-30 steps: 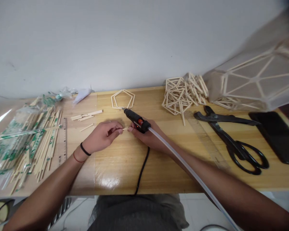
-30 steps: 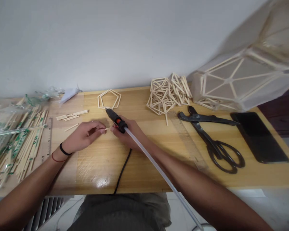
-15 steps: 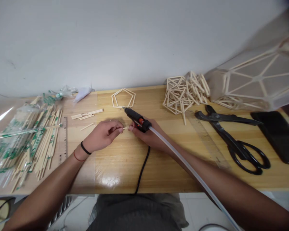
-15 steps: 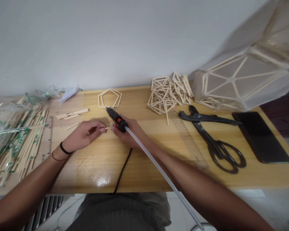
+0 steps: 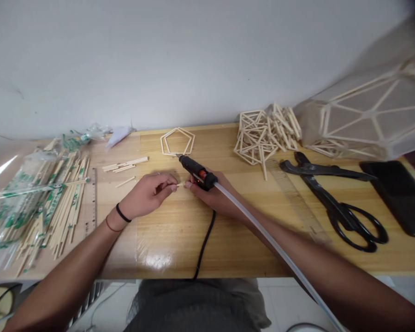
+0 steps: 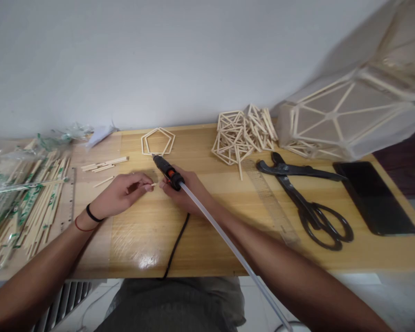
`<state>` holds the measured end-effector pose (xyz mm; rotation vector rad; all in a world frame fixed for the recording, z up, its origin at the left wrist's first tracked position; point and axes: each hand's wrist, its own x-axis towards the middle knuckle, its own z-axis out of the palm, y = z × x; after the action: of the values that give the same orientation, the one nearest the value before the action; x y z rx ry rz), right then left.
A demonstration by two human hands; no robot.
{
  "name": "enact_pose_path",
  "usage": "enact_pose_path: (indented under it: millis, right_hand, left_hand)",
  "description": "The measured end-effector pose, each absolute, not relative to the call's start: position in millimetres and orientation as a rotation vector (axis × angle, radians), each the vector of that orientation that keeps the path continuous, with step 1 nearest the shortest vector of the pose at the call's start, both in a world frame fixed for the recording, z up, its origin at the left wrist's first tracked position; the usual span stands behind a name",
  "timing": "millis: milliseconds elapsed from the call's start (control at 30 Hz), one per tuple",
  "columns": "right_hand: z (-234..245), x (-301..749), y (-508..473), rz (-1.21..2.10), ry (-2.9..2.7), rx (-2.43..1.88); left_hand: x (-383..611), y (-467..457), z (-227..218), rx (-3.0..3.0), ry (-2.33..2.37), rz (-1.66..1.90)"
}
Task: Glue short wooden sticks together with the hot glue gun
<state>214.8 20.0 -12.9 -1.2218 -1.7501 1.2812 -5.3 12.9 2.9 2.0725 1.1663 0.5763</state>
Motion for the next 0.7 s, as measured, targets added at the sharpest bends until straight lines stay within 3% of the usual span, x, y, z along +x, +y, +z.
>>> enact_pose_path:
  millis: [700]
  right_hand:
    - [-12.7,214.9,19.8,1.283,-1.757,-1.227]
  left_hand:
    - [-5.3,13.3,2.7,2.077,1.144,0.594]
